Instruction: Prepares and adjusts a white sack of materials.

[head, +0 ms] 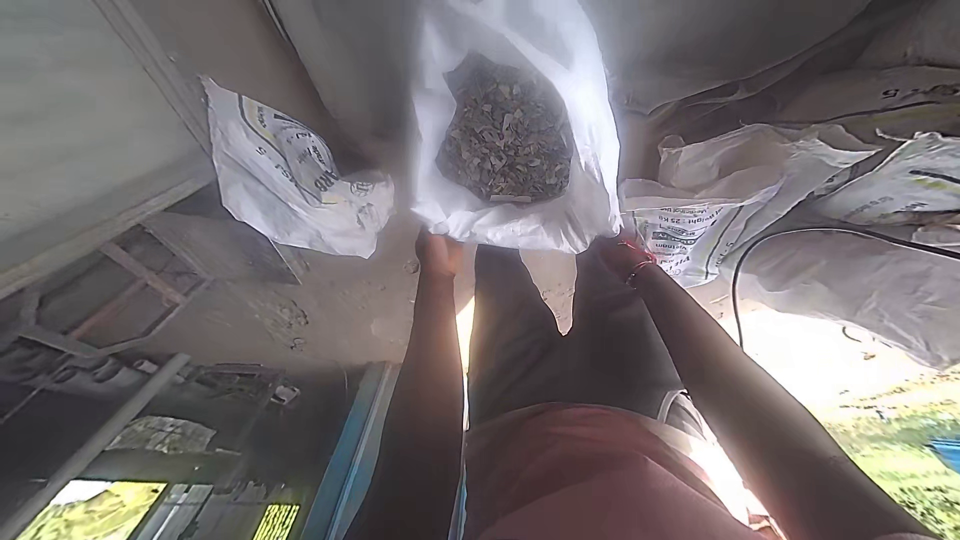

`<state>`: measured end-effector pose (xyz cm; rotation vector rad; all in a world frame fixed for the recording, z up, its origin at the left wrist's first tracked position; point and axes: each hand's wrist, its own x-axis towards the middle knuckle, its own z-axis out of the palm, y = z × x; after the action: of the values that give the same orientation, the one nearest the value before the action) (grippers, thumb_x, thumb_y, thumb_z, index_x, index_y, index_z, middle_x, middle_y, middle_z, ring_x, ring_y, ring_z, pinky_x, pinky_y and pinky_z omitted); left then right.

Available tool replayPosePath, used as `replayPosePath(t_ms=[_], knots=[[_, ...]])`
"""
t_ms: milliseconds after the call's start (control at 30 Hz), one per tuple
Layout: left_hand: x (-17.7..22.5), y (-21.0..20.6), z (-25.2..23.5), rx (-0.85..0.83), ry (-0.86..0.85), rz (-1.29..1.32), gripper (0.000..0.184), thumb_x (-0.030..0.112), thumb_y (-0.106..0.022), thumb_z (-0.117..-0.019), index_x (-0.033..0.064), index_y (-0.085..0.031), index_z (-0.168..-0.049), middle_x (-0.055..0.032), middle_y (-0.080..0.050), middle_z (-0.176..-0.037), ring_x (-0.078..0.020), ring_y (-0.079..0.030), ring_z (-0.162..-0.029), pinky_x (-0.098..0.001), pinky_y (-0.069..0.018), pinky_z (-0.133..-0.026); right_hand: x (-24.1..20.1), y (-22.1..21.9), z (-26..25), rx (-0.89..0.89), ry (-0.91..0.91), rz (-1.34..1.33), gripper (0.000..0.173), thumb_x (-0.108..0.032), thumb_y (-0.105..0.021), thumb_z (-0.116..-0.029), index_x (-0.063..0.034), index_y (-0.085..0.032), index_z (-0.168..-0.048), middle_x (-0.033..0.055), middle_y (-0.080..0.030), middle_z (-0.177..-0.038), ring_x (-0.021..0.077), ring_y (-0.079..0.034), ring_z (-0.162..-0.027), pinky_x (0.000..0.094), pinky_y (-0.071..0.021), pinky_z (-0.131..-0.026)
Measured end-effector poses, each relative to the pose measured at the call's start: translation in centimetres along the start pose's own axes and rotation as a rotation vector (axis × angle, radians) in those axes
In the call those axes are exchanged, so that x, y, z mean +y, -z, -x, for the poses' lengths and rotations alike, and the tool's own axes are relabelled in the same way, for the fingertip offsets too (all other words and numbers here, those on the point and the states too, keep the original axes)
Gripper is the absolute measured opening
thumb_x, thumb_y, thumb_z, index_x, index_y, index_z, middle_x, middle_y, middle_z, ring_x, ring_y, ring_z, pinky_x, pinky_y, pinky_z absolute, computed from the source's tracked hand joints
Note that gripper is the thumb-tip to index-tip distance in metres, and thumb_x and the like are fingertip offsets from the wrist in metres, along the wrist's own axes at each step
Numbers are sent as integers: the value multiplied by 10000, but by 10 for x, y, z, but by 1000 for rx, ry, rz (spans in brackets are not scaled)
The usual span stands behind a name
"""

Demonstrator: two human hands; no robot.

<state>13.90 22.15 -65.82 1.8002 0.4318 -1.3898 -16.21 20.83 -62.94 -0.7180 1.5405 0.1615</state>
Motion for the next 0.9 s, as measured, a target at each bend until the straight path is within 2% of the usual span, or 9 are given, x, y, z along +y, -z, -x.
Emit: replayPosePath(t_ms=[100, 167, 200, 367, 500, 600, 700, 833, 900], knots=[[29, -20, 20, -174, 28, 134, 605, 479, -80, -1079, 171, -512, -1370, -102, -639, -1305, -270, -604, -1231, -577, -497, -1018, -21, 6, -20, -212, -531, -81, 379, -61, -477, -1067, -8, -485, -1442, 189, -589, -1354, 282, -641, -1115, 448, -533, -952], [46, -18, 8, -244, -51, 35, 657, 558, -69, -1079, 198, -495, -1427, -87, -635, -1351, -257, -599, -1259, -571, -503, -1028, 54, -22, -33, -78, -129, -176, 347, -79, -564, -985, 88, -578, -1289, 280, -666, -1132, 300, -718, -840, 392, -608, -620], [55, -15, -3, -211, -120, -7, 699, 616, -71, -1071, 209, -460, -1484, -71, -608, -1412, -241, -576, -1309, -568, -490, -1069, 61, -26, -37, -126, -130, -228, 354, -86, -590, -983, 45, -583, -1311, 244, -665, -1156, 274, -720, -862, 377, -623, -648], [84, -20, -70, 389, -305, -166, 713, 628, -168, -1080, 148, -464, -1517, -83, -540, -1509, -240, -521, -1392, -563, -459, -1121, -66, -8, 1, -198, -318, -79, 319, -43, -614, -1005, 17, -581, -1317, 215, -647, -1199, 269, -662, -1014, 440, -545, -912], [128, -45, -70, 520, -751, -525, 349, 300, -453, -1110, 6, -563, -1261, -82, -585, -1007, -136, -586, -826, -327, -530, -742, -62, 4, 5, -195, -287, -65, 326, -33, -565, -1028, 51, -561, -1343, 256, -635, -1221, 299, -668, -1040, 448, -545, -926], [165, -80, -17, 128, -1522, -915, 339, 154, -629, -1013, -131, -595, -1192, -182, -664, -1134, -160, -640, -1067, -295, -525, -920, -34, 14, 8, -178, -237, -207, 311, -53, -615, -1005, 18, -586, -1306, 213, -655, -1175, 261, -686, -952, 422, -580, -816], [164, -140, 33, -398, -1919, -1322, 276, 305, -694, -993, 141, -663, -1213, -159, -637, -1358, -317, -519, -1362, -475, -374, -1125, 1, 7, -2, -210, -123, -324, 356, -155, -627, -1023, -31, -576, -1353, 172, -661, -1243, 219, -717, -920, 372, -620, -725], [141, -213, 41, -1083, -1935, -1673, 404, 116, -530, -1042, 274, -609, -1405, -49, -614, -1452, -290, -463, -1439, -556, -222, -1200, -45, 24, 17, -189, -210, -182, 239, -133, -602, -1027, 11, -628, -1216, 163, -671, -1012, 207, -659, -816, 398, -559, -764], [141, -245, 33, -1331, -1729, -1821, 306, 49, -524, -1026, 179, -737, -1202, -72, -756, -1104, -303, -669, -1165, -578, -349, -1145, -41, 21, 16, -178, -214, -108, 248, -179, -587, -1037, 24, -637, -1171, 162, -675, -933, 218, -659, -779, 424, -558, -774]])
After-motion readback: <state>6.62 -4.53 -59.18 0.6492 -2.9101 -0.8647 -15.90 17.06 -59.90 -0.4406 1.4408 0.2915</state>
